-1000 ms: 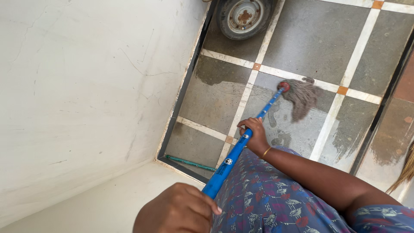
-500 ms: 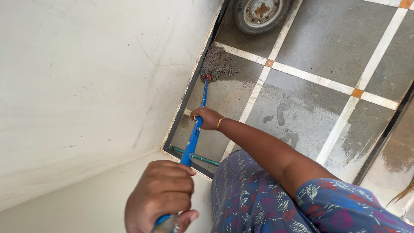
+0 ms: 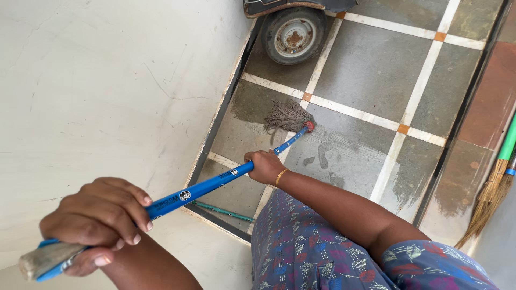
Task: The person mops the tiled floor of a garage or entryway using a mop with a blue handle, working around a parked motor scooter and near brooms leaning against a wall.
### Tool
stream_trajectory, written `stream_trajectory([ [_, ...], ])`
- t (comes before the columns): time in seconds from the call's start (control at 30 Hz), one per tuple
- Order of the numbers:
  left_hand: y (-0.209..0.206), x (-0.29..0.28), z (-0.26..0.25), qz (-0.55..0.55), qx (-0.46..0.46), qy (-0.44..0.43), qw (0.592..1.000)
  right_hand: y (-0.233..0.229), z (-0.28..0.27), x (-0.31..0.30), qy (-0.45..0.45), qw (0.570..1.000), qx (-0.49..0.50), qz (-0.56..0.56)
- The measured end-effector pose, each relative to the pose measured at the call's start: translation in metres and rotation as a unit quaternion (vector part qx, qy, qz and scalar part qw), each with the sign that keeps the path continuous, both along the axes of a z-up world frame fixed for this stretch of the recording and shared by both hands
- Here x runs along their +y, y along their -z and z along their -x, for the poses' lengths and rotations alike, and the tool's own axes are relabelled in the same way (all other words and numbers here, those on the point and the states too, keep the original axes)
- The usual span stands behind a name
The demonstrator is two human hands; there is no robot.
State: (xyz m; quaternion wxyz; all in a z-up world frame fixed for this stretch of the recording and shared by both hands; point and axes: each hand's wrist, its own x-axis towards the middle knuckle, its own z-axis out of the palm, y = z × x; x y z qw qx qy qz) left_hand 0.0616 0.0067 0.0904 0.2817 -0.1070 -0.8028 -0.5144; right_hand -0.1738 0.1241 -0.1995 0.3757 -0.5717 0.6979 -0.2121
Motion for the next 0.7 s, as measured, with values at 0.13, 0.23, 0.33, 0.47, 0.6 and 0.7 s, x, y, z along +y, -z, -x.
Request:
stream_trajectory([
  [0.13, 0.061, -0.02, 0.037, -0.077, 0.088, 0.077, 0.99, 0.01, 0.039, 0.044, 0.077, 0.996, 0.015, -0.028],
  [0.23, 0.132, -0.004, 0.08, -0.179, 0.046, 0.079, 0.979, 0.036, 0.077, 0.087, 0.135, 0.988, 0.043, -0.062],
  [0.33, 0.201, 0.05, 0.133, -0.238, -0.081, 0.119, 0.961, 0.059, 0.111, 0.134, 0.18, 0.979, 0.075, -0.066],
  [0.47, 0.248, 0.106, 0.172, -0.212, -0.146, 0.136, 0.957, 0.084, 0.135, 0.192, 0.204, 0.968, 0.112, -0.092],
  [0.6, 0.257, 0.122, 0.168, -0.185, -0.204, 0.172, 0.946, 0.118, 0.153, 0.228, 0.198, 0.973, 0.084, -0.088],
  [0.7, 0.259, 0.126, 0.161, -0.151, -0.219, 0.157, 0.951, 0.161, 0.176, 0.255, 0.195, 0.977, 0.05, -0.072],
])
